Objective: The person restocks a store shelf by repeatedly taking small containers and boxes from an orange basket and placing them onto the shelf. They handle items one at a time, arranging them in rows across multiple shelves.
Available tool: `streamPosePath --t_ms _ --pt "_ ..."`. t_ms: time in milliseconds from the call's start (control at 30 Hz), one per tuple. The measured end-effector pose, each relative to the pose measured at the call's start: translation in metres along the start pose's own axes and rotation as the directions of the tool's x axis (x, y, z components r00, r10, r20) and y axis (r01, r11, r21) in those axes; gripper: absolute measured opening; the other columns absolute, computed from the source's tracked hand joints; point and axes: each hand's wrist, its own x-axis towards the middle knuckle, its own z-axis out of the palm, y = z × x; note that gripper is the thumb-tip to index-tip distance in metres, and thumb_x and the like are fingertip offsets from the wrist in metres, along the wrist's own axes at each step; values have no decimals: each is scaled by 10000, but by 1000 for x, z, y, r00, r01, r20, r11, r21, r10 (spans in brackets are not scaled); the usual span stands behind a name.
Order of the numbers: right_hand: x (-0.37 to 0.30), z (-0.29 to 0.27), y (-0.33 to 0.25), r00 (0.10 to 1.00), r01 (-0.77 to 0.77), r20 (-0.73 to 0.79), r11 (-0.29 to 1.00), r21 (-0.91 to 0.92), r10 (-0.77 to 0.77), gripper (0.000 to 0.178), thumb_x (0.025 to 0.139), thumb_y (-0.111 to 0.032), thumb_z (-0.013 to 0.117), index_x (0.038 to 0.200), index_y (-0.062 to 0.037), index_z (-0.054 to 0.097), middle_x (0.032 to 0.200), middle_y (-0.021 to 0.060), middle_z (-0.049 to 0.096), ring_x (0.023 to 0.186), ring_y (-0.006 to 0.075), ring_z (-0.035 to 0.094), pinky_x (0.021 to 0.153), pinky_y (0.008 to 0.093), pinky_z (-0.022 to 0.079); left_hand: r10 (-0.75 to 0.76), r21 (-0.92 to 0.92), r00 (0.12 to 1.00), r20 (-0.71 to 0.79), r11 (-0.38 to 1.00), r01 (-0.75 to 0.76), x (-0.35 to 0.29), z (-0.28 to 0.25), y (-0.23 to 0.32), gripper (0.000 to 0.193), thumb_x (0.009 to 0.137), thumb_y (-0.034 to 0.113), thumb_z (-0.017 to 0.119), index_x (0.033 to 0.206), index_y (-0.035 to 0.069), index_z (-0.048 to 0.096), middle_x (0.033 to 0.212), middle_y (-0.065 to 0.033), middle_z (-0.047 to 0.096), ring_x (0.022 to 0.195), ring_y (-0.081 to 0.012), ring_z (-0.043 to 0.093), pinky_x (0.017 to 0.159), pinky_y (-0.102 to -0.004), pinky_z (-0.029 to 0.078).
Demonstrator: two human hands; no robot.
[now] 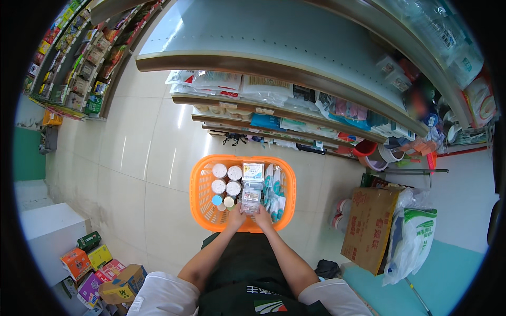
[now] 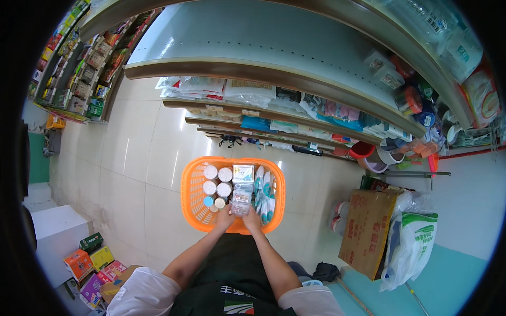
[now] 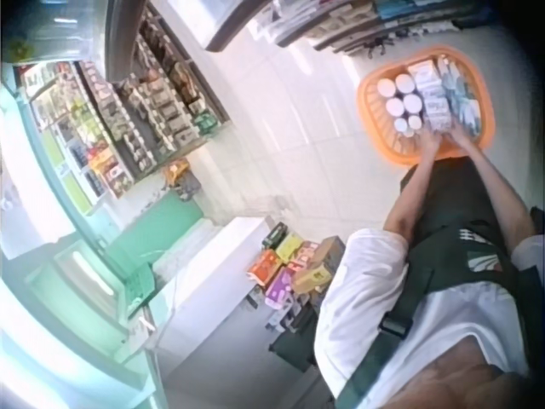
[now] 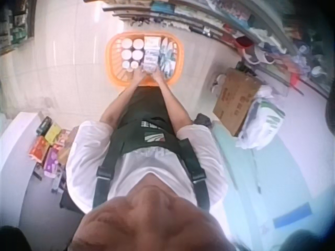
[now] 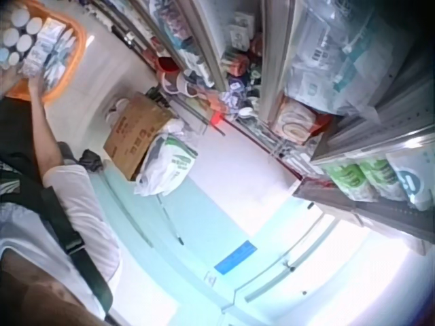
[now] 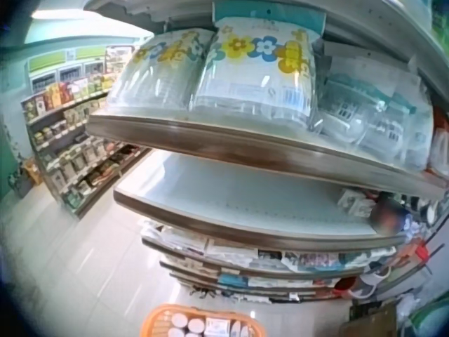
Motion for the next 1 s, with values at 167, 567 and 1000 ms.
streamPosePath --t_ms 167,567,1000 --pt "0 -18 -24 988 -131 100 978 161 116 424 923 -185 578 1319 -50 512 959 148 729 797 303 727 799 430 555 28 -109 996 88 994 -18 7 3 -7 441 835 95 585 1268 15 589 1077 -273 686 1025 -432 661 865 -480 524" --pt "-3 -35 -20 995 77 -89 884 461 -41 291 1021 -220 562 1183 -17 694 981 66 739 864 142 682 792 309 547 305 45 952 -22 952 -304 -14 -19 70 284 962 207 555 1125 14 686 963 -260 701 913 -434 678 780 -521 527" --pt "-71 -382 -234 403 756 -851 647 102 -337 243 1009 -176 554 1101 8 684 1066 149 696 993 266 663 873 351 502 911 1 375 -170 381 -925 -23 -78 483 156 918 181 670 949 29 656 869 -171 669 794 -357 656 688 -425 526"
